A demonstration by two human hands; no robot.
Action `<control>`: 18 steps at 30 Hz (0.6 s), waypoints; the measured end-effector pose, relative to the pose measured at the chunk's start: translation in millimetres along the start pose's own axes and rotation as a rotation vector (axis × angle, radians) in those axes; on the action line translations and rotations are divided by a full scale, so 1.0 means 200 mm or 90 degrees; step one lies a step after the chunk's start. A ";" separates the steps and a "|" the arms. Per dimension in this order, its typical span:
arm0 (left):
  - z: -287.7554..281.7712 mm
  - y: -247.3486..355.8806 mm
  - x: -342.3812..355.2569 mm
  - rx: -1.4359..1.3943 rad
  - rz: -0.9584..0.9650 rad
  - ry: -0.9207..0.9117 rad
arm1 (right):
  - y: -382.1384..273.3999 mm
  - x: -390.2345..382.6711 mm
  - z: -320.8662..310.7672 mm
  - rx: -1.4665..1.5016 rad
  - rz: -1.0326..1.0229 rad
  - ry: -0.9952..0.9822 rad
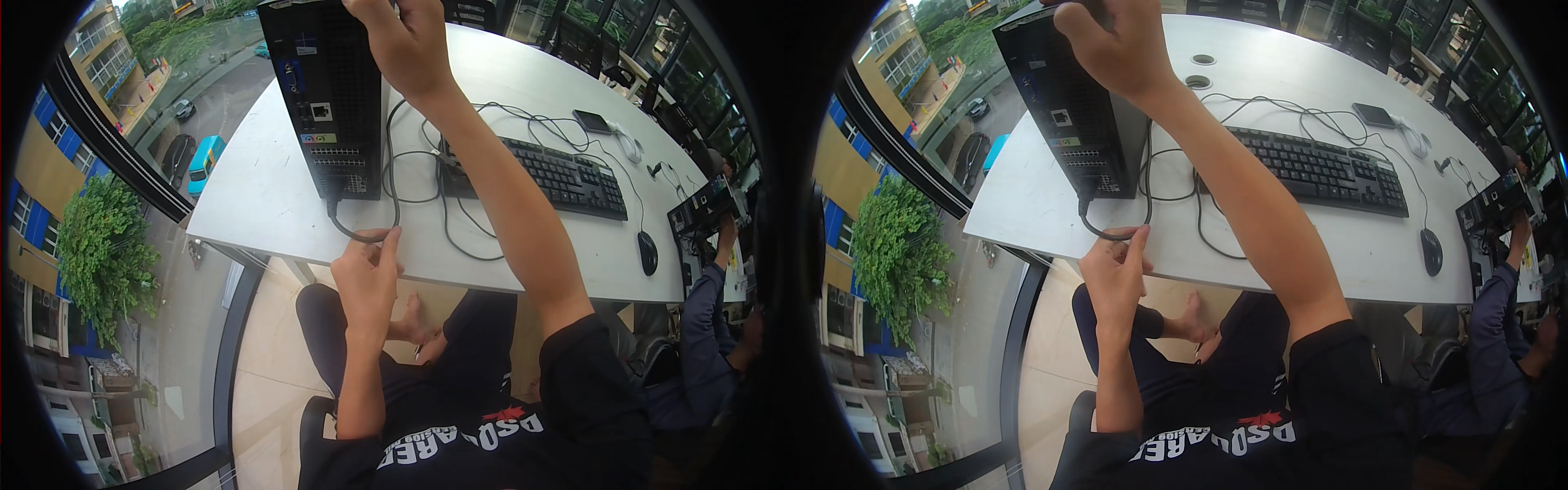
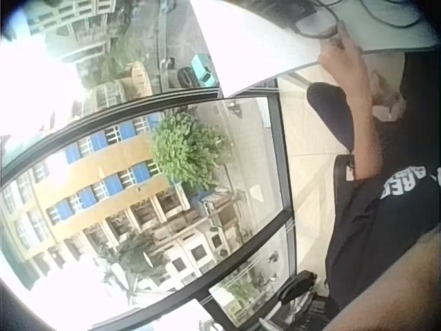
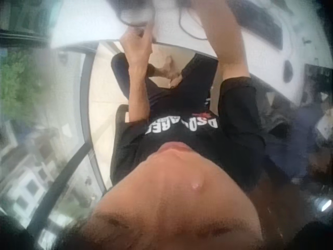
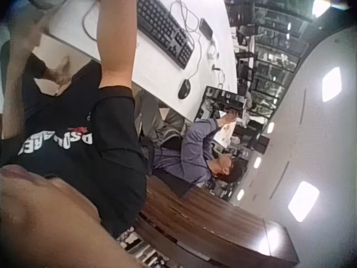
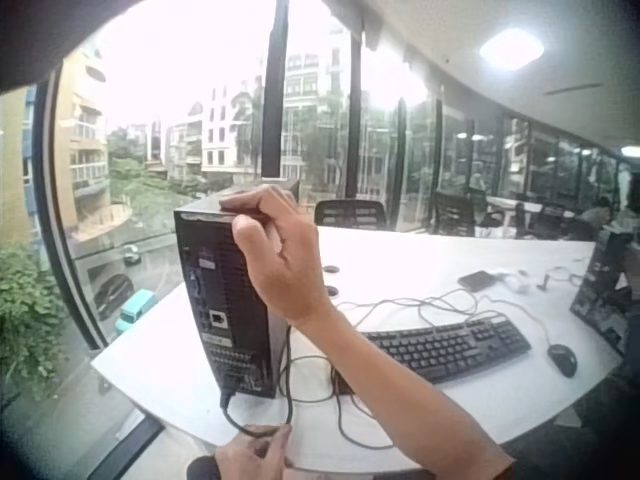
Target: Assembling and connecting components inside a desktop computer case.
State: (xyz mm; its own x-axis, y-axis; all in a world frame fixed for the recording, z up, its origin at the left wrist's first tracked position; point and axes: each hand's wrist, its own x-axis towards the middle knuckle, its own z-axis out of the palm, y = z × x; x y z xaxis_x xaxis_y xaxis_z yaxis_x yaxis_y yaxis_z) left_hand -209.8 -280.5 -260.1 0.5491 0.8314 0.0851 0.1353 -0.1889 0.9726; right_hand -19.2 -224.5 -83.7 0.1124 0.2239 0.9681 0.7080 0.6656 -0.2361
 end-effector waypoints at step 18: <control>-0.06 0.12 -0.10 0.163 0.375 0.018 | -0.20 -0.83 -0.74 -0.488 0.395 -0.388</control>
State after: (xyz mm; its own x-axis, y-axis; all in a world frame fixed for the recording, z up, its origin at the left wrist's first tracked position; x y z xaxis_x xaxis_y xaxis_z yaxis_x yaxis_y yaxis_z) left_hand -227.5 -294.5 -236.6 0.5695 0.5632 0.5988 0.0122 -0.7341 0.6789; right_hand 37.0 -393.0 -222.2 0.3816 0.8050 0.4543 0.9091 -0.2382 -0.3417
